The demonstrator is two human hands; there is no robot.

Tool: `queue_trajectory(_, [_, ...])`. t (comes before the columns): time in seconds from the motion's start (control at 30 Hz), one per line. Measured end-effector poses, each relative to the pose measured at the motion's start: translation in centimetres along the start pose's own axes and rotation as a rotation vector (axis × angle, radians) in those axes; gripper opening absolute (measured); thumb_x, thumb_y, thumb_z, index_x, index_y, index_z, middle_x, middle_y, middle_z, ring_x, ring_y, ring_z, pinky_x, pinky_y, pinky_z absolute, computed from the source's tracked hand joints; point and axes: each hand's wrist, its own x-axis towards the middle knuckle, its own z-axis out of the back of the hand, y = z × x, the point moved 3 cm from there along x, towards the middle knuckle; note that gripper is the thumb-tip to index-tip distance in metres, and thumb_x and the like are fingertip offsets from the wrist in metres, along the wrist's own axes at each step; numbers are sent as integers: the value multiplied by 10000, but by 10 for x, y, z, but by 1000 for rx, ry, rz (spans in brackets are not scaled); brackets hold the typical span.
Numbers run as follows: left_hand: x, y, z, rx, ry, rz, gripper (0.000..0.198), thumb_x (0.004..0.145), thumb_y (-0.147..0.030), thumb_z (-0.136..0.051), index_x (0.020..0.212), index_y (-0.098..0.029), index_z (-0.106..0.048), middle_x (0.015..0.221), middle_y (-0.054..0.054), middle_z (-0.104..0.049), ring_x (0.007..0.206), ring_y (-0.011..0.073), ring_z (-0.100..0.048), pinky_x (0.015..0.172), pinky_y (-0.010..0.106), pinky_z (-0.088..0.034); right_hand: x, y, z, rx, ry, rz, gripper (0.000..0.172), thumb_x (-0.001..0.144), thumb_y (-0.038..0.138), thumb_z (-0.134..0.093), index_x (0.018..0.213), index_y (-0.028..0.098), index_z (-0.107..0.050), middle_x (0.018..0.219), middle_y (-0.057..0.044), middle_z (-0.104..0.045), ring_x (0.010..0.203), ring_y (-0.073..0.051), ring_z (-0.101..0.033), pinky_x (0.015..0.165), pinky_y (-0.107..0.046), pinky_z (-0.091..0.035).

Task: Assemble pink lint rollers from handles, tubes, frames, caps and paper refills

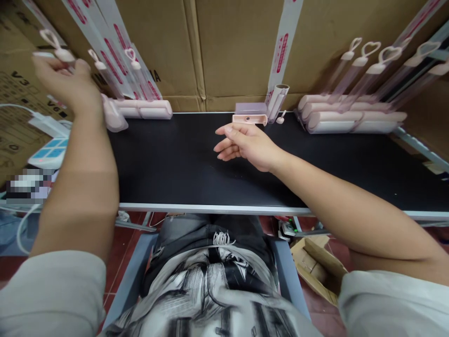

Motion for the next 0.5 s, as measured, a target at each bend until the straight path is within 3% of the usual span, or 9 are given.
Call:
queue_trajectory(0.03, [7,9,-3,91,-25,91,684,935,8,-853,911,-308,-247,980,-55,-439,909,88,-448,1164,409,-530,0,-1,0,-6,0,-2,527,899,653,-952,1111,201,-780,887,-96,-877,729,-236,-855,706,-358,-722])
queue_trajectory(0.13, [12,24,-16,195,-131,193,716,951,26,-866,927,-296,-228,973,-76,-411,919,62,-418,1175,370,-479,0,-2,1,-17,5,4,557,880,687,-952,1111,209,-786,890,-90,-881,729,-233,-857,706,-353,-724])
queue_trajectory(0.3, [-1,27,-44,165,-177,244,736,936,170,-799,929,-287,-223,940,-53,-292,885,91,-291,1125,329,-409,2,-5,2,-35,18,12,597,841,722,-963,1114,219,-792,900,-84,-886,740,-232,-860,713,-355,-729])
queue_trajectory(0.4, [-8,23,-44,127,-47,35,637,1017,80,-789,963,-264,-255,950,-40,-299,974,78,-341,1122,308,-388,4,-7,3,-36,22,6,612,825,736,-968,1103,219,-794,896,-83,-886,735,-226,-859,700,-341,-725])
queue_trajectory(0.5, [-18,26,-26,48,156,-399,365,1211,-216,-642,1063,-257,-310,1002,-29,-337,1112,60,-377,1153,304,-395,6,-8,4,-38,29,15,620,813,741,-973,1088,214,-796,891,-82,-886,730,-213,-857,689,-315,-719])
